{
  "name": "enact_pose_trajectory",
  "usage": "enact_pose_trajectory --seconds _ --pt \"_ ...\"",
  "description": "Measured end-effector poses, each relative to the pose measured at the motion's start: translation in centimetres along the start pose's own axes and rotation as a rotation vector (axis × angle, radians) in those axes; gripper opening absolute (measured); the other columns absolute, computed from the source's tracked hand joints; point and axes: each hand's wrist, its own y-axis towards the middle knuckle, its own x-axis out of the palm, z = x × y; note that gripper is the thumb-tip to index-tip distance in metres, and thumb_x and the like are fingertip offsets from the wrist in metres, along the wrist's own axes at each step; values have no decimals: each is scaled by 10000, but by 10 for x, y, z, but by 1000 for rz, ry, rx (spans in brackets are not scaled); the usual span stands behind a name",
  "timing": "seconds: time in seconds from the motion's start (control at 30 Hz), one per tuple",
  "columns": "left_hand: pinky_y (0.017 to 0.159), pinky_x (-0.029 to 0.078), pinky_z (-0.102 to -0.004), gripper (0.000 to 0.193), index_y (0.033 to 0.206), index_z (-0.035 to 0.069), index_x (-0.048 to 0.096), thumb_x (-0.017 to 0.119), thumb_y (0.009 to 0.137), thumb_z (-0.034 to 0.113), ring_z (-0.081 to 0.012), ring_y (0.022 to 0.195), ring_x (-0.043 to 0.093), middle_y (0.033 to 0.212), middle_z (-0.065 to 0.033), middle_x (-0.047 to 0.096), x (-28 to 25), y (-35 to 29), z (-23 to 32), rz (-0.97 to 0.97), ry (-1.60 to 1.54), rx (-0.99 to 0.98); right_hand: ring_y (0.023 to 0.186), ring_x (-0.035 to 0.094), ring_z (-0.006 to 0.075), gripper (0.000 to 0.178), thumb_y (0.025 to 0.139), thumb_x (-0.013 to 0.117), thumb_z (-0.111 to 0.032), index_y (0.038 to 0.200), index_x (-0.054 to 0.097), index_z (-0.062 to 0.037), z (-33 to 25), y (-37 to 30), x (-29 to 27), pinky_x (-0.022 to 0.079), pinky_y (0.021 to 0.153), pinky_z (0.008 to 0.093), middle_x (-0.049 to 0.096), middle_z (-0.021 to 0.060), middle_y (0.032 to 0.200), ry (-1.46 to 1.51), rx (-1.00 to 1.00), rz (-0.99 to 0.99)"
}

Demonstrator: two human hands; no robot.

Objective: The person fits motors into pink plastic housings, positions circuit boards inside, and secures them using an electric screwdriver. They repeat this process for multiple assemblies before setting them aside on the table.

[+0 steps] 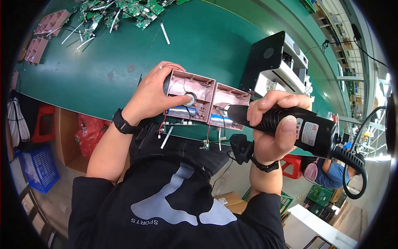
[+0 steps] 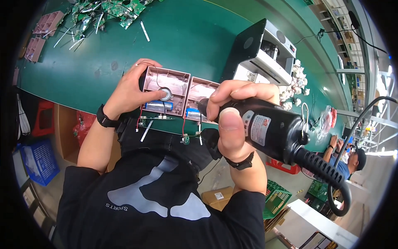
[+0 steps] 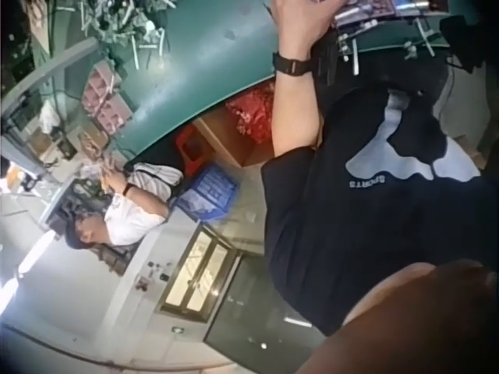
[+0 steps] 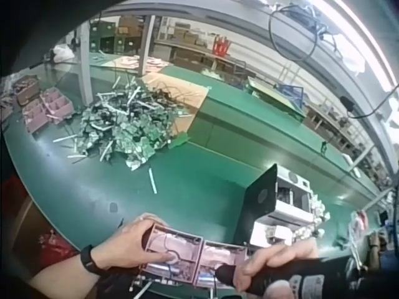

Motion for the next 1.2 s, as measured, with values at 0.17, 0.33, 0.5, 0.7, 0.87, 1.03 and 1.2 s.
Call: enact_pose_trajectory --seconds 0.17,0.33,0.5,0.7,0.87,1.03,1.2 --pt "1044 496 -425 618 1224 32 644 896 729 302 -329 1223 619 1296 -106 624 -1 1 2 -9 6 -14 606 573 196 389 1002 643 -379 1144 463 -64 8 -3 -1 529 599 380 611 186 940 3 44 22" --pt "1046 494 -423 596 1213 35 651 895 730 284 -328 1229 614 1285 -103 626 0 2 2 11 21 22 602 575 199 384 1000 648 -376 1128 467 -62 13 -3 -1 532 600 378 616 183 927 9 60 36" --pt "1042 493 -416 582 1207 35 655 893 734 279 -323 1217 617 1278 -108 628 1 4 6 4 19 20 590 569 199 379 1004 649 -374 1130 477 -61 14 -5 -3 531 597 376 623 195 952 -13 10 68" --pt "1038 491 -408 597 1221 33 645 892 738 281 -313 1207 622 1273 -112 628 -1 -1 4 9 -3 -6 618 591 208 349 1052 582 -374 1150 527 -44 -27 4 -35 517 598 370 631 207 1000 178 -169 88" --pt "1067 471 -384 623 1269 48 626 888 750 272 -277 1235 602 1297 -91 605 -2 1 7 -23 12 -25 625 590 205 331 1068 549 -355 1136 576 -32 -44 15 -86 500 615 371 649 196 1033 -11 -237 218" --pt "1066 471 -383 628 1278 57 626 890 750 272 -270 1234 602 1298 -88 606 -2 1 8 -15 17 -28 625 580 199 320 1068 546 -335 1121 605 -25 -22 39 -108 480 614 366 664 191 1060 -211 -232 355" --pt "1057 476 -382 632 1278 52 624 892 752 279 -267 1228 606 1297 -88 607 -3 -1 7 -9 22 -36 616 567 194 345 1065 551 -345 1114 613 -9 -24 46 -99 472 607 354 655 177 1044 -141 -68 400"
